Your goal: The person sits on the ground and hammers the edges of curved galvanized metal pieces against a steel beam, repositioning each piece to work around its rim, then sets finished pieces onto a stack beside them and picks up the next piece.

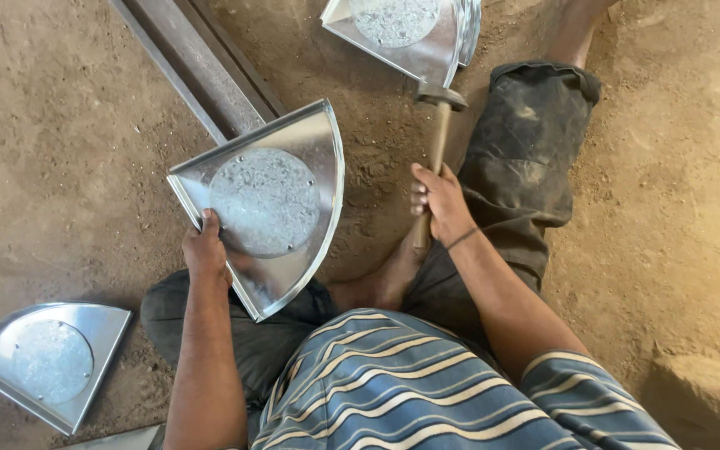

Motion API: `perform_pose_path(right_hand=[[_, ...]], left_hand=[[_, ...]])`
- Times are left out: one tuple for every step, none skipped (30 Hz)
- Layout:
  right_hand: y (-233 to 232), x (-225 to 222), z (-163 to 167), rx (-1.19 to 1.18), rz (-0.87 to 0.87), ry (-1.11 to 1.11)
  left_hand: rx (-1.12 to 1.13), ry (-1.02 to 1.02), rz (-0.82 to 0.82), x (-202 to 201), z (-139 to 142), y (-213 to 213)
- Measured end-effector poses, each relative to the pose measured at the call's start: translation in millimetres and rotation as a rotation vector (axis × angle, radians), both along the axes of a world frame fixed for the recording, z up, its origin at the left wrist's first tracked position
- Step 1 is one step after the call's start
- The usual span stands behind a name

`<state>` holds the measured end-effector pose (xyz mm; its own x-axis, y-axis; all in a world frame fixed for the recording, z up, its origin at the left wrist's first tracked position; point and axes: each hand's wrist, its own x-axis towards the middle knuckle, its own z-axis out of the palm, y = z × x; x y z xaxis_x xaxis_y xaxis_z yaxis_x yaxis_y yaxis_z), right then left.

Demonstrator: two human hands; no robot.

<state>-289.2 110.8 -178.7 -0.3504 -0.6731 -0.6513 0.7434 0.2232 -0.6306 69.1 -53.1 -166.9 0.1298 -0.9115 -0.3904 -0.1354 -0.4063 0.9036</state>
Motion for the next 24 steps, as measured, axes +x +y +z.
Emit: perform_pose_path(right_hand=[[-6.8,-2.0,-2.4,0.002,0.039,0.021],[-11.4,-3.3,-4.8,-0.008,0.191,0.013],[-14.4,-4.2,-7.2,-0.019,0.337,0.0],[-16.6,-4.1,-9.5,-0.034,0.48,-0.012],[-17.2,-3.9,-11.5,-0.027,0.446,0.042],[-17.4,-3.2,-13.1,-0.018,0.42,0.094],[-16.5,-2.2,-14.2,-0.006,0.396,0.141],[-15.9,-1.1,-14.6,-0.019,0.304,0.136],[-15.0,0.3,-14.5,-0.033,0.213,0.133],[-13.7,1.1,-13.7,-0.044,0.126,0.134],[-12.8,2.6,-12.7,0.013,0.247,0.182],[-11.0,3.6,-11.1,0.066,0.358,0.233],[-9.3,5.0,-9.4,0.115,0.456,0.289],[-7.7,7.5,-7.7,0.078,0.432,0.265],[-5.4,10.4,-6.2,0.044,0.411,0.237],[-3.8,14.2,-5.0,0.012,0.397,0.205],[-1.6,17.9,-3.9,0.002,0.295,0.171],[-0.3,23.3,-3.2,-0.007,0.201,0.134],[0.3,27.9,-2.7,-0.011,0.108,0.094],[2.0,34.1,-2.1,0.0,0.123,0.119],[2.7,40.6,-1.5,0.002,0.131,0.155],[2.3,42.9,-0.7,-0.006,0.132,0.201],[1.3,46.2,0.3,0.017,0.209,0.183],[1.7,49.2,1.5,0.047,0.285,0.16]], left_hand=[[0.063,-0.137,0.006,-0.4,-0.4,-0.1],[0.126,-0.277,0.012,0.3,-1.0,0.6],[0.19,-0.424,0.015,1.2,-2.2,1.3],[0.114,-0.345,-0.002,3.7,-3.4,2.9],[0.037,-0.262,-0.016,6.1,-5.2,4.8],[-0.036,-0.18,-0.024,8.6,-7.1,6.7],[-0.038,-0.219,-0.015,11.2,-9.1,8.4],[-0.04,-0.256,-0.008,12.8,-10.9,9.1],[-0.042,-0.291,0.001,14.4,-12.2,9.4],[-0.033,-0.309,0.007,14.9,-13.2,8.9],[-0.024,-0.324,0.01,15.0,-12.6,8.5],[-0.022,-0.335,0.003,14.1,-12.1,6.6],[-0.045,-0.261,0.012,14.0,-13.0,4.4],[-0.066,-0.188,0.02,14.0,-11.8,3.4],[-0.08,-0.119,0.029,13.1,-10.8,2.0],[-0.101,-0.111,0.014,13.0,-9.5,1.0],[-0.122,-0.106,0.007,11.8,-8.5,-0.7],[-0.142,-0.103,0.007,11.7,-7.3,-0.7],[-0.144,-0.117,0.011,11.5,-5.8,-1.0],[-0.143,-0.129,0.011,8.7,-5.8,-2.3],[-0.154,-0.131,0.006,7.6,-5.3,-2.1],[-0.121,-0.189,0.03,3.6,-4.6,-4.8],[-0.089,-0.247,0.051,-0.3,-4.0,-6.5],[-0.049,-0.31,0.069,-2.3,-2.9,-7.1]])
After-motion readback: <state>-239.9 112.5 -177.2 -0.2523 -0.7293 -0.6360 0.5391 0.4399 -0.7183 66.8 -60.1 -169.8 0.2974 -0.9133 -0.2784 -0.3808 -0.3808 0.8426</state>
